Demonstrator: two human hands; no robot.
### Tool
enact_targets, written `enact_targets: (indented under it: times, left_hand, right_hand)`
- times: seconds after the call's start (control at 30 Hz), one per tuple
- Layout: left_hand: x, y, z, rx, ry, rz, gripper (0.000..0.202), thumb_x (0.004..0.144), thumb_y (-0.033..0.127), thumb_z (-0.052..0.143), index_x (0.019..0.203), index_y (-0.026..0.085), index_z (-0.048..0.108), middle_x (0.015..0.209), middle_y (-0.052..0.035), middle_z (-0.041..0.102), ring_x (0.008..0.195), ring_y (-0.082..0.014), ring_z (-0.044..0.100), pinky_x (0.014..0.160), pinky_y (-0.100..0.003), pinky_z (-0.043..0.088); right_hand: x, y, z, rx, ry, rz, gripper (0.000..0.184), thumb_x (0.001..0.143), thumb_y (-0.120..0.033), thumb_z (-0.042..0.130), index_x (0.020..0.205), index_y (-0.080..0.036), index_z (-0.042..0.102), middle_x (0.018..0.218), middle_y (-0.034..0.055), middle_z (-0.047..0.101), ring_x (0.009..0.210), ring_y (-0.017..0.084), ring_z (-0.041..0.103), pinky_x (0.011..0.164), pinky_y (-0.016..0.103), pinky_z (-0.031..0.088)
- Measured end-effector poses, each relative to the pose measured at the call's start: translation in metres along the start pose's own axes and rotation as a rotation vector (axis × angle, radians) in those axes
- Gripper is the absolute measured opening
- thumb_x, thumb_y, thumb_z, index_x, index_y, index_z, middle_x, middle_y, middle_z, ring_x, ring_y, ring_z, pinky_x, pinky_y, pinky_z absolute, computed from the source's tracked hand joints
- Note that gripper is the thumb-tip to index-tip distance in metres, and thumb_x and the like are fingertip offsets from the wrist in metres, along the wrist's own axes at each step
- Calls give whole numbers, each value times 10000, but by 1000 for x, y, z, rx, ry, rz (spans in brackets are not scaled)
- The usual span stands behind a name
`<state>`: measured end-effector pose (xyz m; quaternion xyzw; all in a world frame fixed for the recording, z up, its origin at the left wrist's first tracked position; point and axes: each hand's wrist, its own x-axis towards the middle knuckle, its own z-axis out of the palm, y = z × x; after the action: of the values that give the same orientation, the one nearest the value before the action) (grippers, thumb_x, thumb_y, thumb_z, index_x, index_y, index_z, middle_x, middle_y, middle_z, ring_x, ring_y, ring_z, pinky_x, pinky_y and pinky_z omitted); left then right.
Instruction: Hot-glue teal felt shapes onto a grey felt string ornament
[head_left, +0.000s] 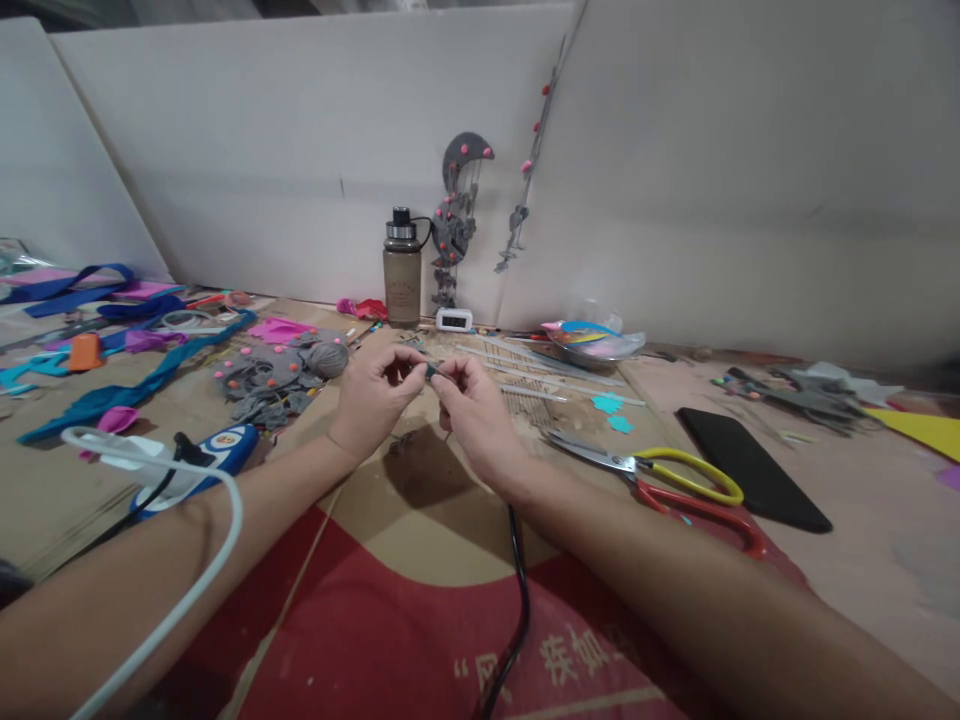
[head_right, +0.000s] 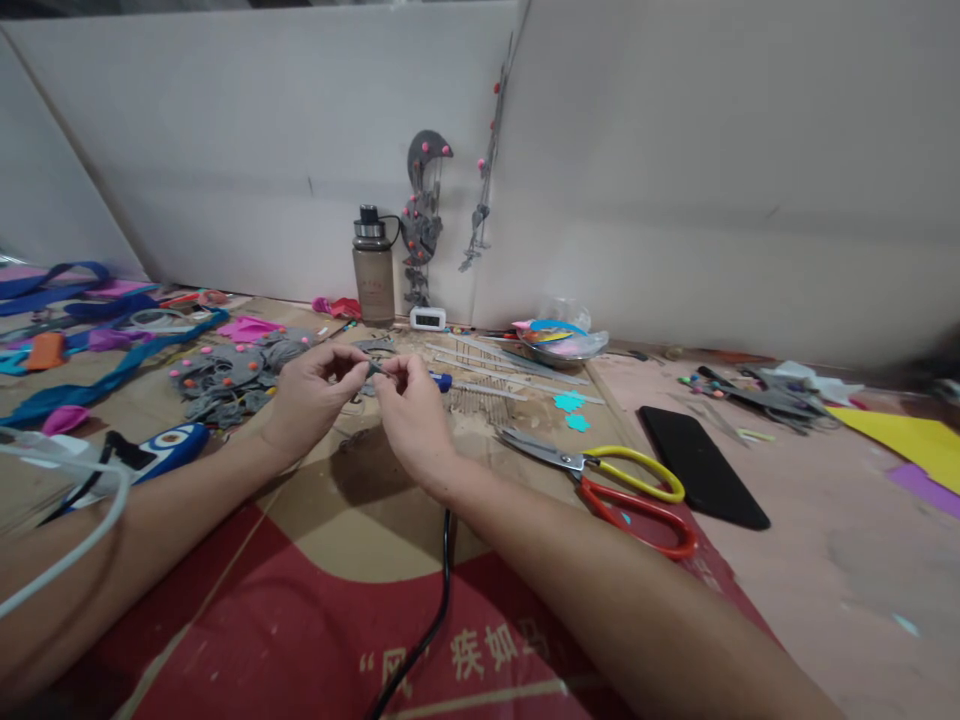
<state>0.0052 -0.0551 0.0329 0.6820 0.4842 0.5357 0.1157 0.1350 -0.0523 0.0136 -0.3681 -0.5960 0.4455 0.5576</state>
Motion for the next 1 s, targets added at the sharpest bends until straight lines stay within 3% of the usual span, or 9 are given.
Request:
enact_targets:
  times: [0.67, 1.0]
  left_hand:
    - [-2, -2, 3, -42, -42, -17, 184, 777, 296, 610, 872, 170, 706, 834, -43, 726, 726, -154, 652, 676, -265, 516]
    - [0, -6, -3, 194, -40, 196, 167, 789, 293, 606, 883, 208, 715, 852, -34, 727, 738, -150, 643, 693, -259, 493]
  right_hand:
    - [0, -2, -7, -151, 49, -115, 122, 779, -303, 555, 758, -184, 572, 714, -10, 572, 658, 122, 490, 636, 269, 384]
    - [-4, -5, -12, -383, 12, -313, 103, 837, -281, 514, 802, -207, 577, 796, 23, 583, 744, 154, 506, 673, 290, 376]
